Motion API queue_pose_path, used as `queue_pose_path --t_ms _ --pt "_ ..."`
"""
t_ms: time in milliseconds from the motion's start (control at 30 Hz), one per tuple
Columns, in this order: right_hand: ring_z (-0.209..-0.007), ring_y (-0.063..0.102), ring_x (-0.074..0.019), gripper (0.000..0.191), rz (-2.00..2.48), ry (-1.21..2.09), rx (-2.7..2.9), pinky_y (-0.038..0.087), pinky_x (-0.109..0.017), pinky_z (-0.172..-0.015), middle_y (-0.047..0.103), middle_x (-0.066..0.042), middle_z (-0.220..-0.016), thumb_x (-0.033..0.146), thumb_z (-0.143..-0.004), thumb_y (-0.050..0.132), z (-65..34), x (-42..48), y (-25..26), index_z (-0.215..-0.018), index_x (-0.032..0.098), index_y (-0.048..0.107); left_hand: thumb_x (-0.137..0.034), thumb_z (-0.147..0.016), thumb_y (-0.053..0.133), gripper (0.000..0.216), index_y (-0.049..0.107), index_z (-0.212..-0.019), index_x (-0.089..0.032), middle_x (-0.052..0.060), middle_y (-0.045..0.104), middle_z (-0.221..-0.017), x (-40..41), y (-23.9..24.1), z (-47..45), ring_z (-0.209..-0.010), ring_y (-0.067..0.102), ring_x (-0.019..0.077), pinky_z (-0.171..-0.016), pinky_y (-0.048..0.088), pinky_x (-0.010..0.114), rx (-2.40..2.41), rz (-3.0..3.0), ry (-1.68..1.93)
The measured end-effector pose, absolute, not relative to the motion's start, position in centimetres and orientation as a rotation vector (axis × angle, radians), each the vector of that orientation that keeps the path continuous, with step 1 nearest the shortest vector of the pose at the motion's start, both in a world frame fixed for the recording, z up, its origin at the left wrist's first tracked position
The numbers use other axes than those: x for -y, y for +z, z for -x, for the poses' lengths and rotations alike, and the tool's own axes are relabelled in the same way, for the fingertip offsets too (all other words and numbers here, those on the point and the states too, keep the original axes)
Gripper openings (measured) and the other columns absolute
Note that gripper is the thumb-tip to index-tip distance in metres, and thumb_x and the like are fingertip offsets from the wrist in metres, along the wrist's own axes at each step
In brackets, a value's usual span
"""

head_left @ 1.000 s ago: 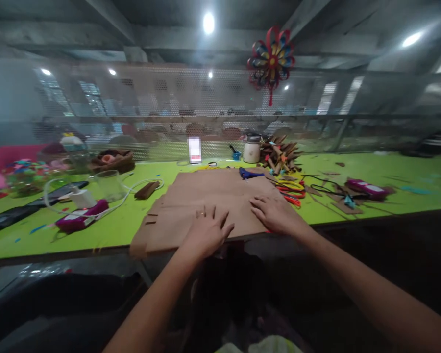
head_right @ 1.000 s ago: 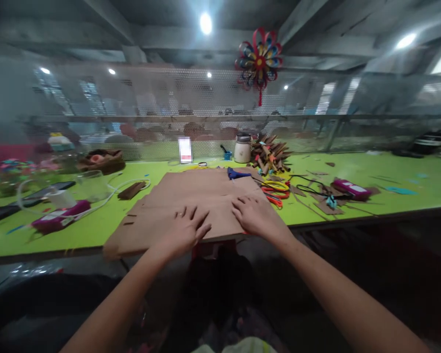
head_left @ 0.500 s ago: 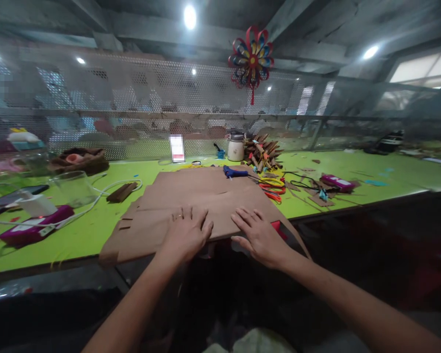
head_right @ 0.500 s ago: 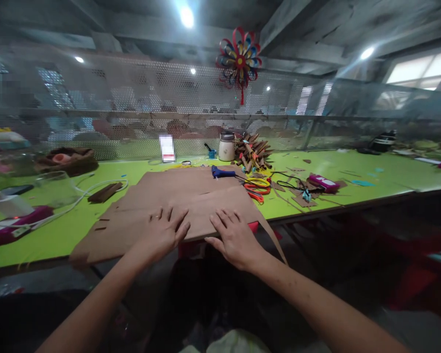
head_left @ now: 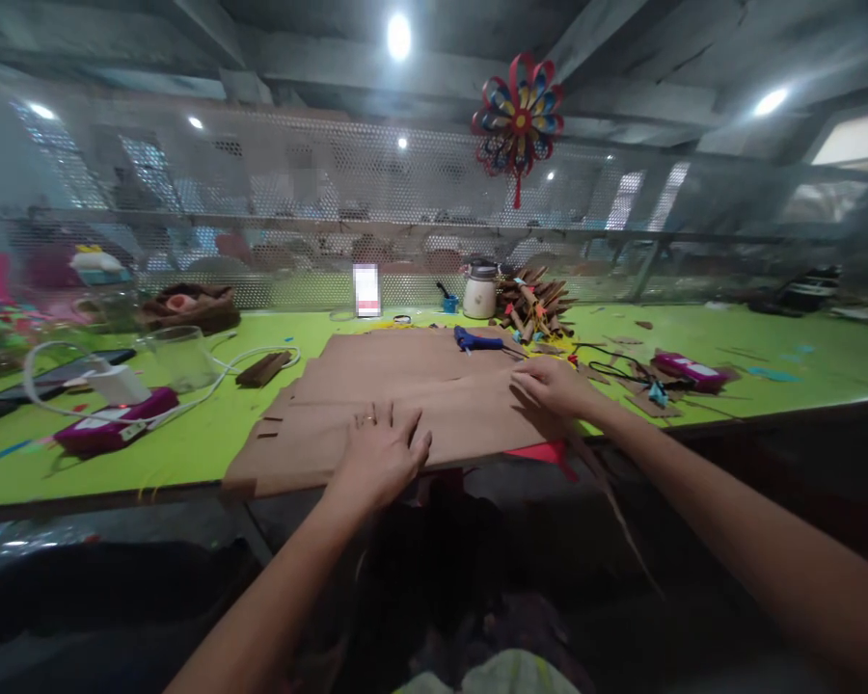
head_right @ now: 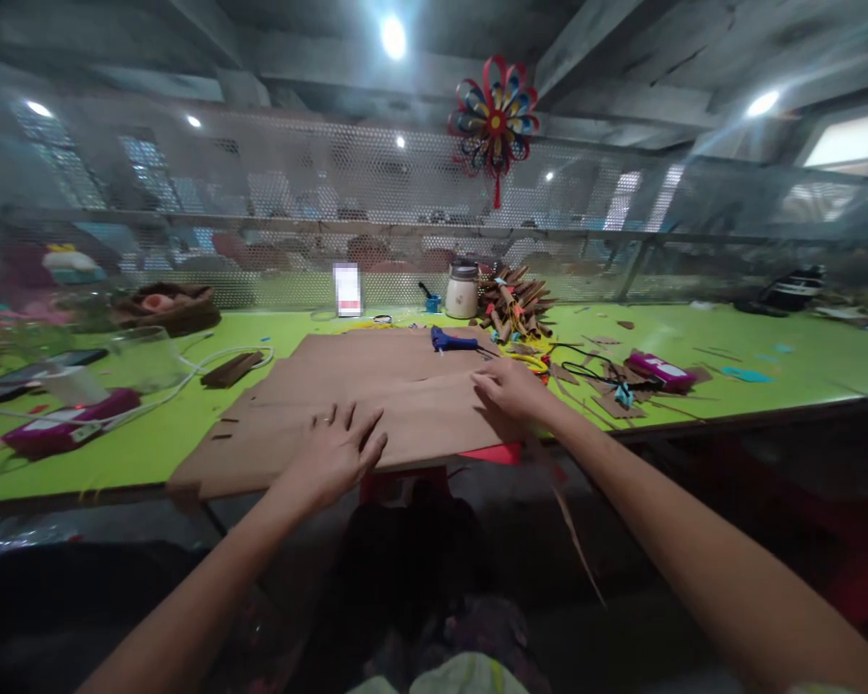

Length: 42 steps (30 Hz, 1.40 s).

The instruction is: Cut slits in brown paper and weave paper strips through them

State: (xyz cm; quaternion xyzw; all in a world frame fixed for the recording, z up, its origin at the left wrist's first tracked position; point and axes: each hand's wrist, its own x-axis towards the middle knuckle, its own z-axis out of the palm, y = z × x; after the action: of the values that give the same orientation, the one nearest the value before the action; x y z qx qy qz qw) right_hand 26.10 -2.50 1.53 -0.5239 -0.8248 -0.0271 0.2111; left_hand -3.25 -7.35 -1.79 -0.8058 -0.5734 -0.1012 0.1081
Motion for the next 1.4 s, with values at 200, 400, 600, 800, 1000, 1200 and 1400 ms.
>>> queue_pose_path --t_ms 200,400,600,800,1000,1200,1400 --pt "-0.068 0.058 -0.0170 0.025 1.396 0.100 2.626 0.041 -0.025 -0.061 0.068 -0.005 -0.076 0.037 -0.080 0.054 -23.8 -4.7 2.3 -0.079 0.017 0.069 -0.053 -0.091 0.029 0.050 0.046 -0.133 -0.031 0.014 0.041 -0.139 7.7 -2.1 3.2 -0.126 0.035 0.0407 -0.098 0.027 0.058 1.704 2.359 -0.378" --pt "-0.060 0.048 -0.0139 0.030 1.294 0.195 2.773 0.036 -0.025 -0.057 0.055 0.000 -0.062 0.042 -0.081 0.048 -23.6 -6.1 2.7 -0.069 0.017 0.060 -0.053 -0.090 0.031 0.051 0.044 -0.134 -0.031 0.012 0.036 -0.144 7.8 -2.1 3.1 -0.131 0.027 0.0423 -0.101 0.020 0.062 1.725 2.389 -0.393" --pt "-0.065 0.046 -0.0149 0.026 1.241 0.138 2.795 0.035 -0.026 -0.063 0.055 -0.001 -0.069 0.038 -0.082 0.044 -23.1 -6.2 2.9 -0.070 0.019 0.056 -0.062 -0.087 0.030 0.057 0.047 -0.132 -0.030 0.013 0.037 -0.144 7.4 -0.6 3.2 -0.130 0.027 0.0449 -0.099 0.021 0.063 1.759 2.458 -0.301" --pt "-0.067 0.046 -0.0148 0.017 1.269 0.062 2.759 0.033 -0.024 -0.061 0.056 -0.003 -0.073 0.029 -0.081 0.049 -22.6 -6.6 1.3 -0.070 0.018 0.053 -0.072 -0.082 0.023 0.067 0.052 -0.126 -0.030 0.013 0.049 -0.129 6.5 1.5 3.5 -0.119 0.041 0.0386 -0.095 0.030 0.056 1.693 2.544 -0.141" --pt "-0.065 0.045 -0.0141 0.014 1.327 0.033 2.753 0.032 -0.024 -0.059 0.056 -0.003 -0.073 0.026 -0.079 0.052 -23.3 -6.8 1.0 -0.069 0.017 0.053 -0.073 -0.082 0.022 0.068 0.052 -0.126 -0.030 0.013 0.048 -0.127 6.0 1.4 3.1 -0.118 0.041 0.0369 -0.095 0.031 0.053 1.630 2.608 -0.146" --pt "-0.067 0.047 -0.0143 0.015 1.397 -0.056 2.736 0.032 -0.024 -0.061 0.059 -0.004 -0.075 0.025 -0.082 0.052 -23.0 -6.4 1.2 -0.070 0.016 0.056 -0.073 -0.082 0.021 0.070 0.048 -0.130 -0.031 0.013 0.043 -0.134 5.8 0.4 2.5 -0.120 0.039 0.0387 -0.097 0.027 0.055 1.670 2.554 -0.177" --pt "-0.068 0.050 -0.0145 0.016 1.483 -0.165 2.736 0.032 -0.023 -0.060 0.063 -0.005 -0.077 0.027 -0.083 0.053 -22.1 -6.2 1.7 -0.074 0.016 0.059 -0.070 -0.084 0.020 0.066 0.051 -0.126 -0.030 0.014 0.051 -0.123 5.1 0.9 2.7 -0.113 0.045 0.0358 -0.092 0.032 0.053 1.600 2.550 -0.169"
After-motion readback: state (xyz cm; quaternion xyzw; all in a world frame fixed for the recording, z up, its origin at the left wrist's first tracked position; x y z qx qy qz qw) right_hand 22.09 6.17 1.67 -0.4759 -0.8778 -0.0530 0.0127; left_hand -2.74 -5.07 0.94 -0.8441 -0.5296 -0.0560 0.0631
